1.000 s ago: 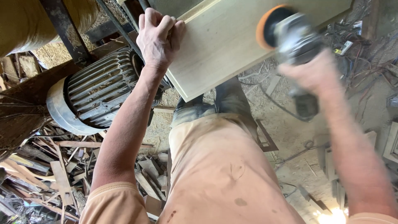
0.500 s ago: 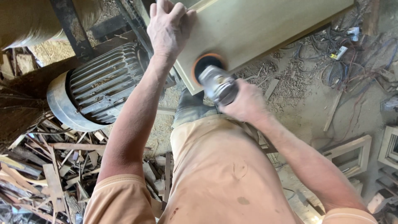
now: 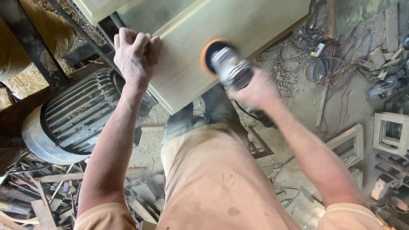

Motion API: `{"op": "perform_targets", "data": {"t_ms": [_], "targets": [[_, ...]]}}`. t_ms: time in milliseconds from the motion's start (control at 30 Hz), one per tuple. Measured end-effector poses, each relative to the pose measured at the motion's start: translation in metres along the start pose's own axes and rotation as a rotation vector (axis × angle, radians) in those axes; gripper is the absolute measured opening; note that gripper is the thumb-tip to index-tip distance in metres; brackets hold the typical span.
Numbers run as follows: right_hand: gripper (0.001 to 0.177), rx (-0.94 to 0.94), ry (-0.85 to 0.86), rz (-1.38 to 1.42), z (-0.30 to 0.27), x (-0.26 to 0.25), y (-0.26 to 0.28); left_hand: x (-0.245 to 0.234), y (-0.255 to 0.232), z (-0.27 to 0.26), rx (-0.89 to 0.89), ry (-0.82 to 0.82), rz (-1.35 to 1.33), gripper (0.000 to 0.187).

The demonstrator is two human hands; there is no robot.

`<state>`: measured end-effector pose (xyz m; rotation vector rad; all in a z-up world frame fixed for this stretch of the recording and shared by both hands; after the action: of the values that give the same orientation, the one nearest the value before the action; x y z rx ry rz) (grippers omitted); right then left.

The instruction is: The person uses an angle grinder with a sanding disc to smooth the surface of a rectangular wooden board. They hold the board with one hand and move the grinder across the surface repeatedly, then place the board on a stack and continue sanding.

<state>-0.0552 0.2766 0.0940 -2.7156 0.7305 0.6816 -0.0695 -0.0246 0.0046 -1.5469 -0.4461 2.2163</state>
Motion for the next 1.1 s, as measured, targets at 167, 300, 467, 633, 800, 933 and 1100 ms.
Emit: {"op": "perform_targets", "data": {"t_ms": [167,300,467,633,800,933,1100], "targets": [[0.039,-0.038,-0.049,0.161,0.038,-0.073,-0.018,0.006,0.004,-0.004,-0.021,-0.01,0.073,0.039],[0.043,-0.157,-0.105,0.301,0.072,-0.118,-0.032,0.003,0.003,-0.004,-0.029,-0.049,0.054,0.033],[0.04,-0.152,-0.137,0.369,0.103,-0.156,-0.057,-0.007,-0.004,0.002,-0.005,-0.056,-0.013,0.024],[0.028,-0.147,-0.196,0.346,0.123,-0.176,-0.08,-0.006,-0.004,0.001,-0.009,-0.05,-0.013,0.016],[0.014,-0.143,-0.252,0.318,0.126,-0.17,-0.083,-0.01,-0.006,0.005,0.029,-0.07,-0.01,0.02],[0.033,-0.131,-0.169,0.276,0.084,-0.14,-0.048,-0.009,-0.006,0.006,0.023,-0.087,0.001,0.021],[0.041,-0.133,-0.056,0.214,0.053,-0.078,-0.006,0.001,0.002,0.002,0.018,-0.017,-0.024,0.029]]}}
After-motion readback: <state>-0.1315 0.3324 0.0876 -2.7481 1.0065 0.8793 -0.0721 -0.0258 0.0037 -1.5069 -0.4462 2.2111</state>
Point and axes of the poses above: each hand's wrist, its own z-axis towards the middle knuckle, its own x-axis out of the palm, y = z × x, the point moved 7 cm from there along z, towards the middle knuckle, and after that the axes turned 6 degrees about x, right-handed, at the moved point
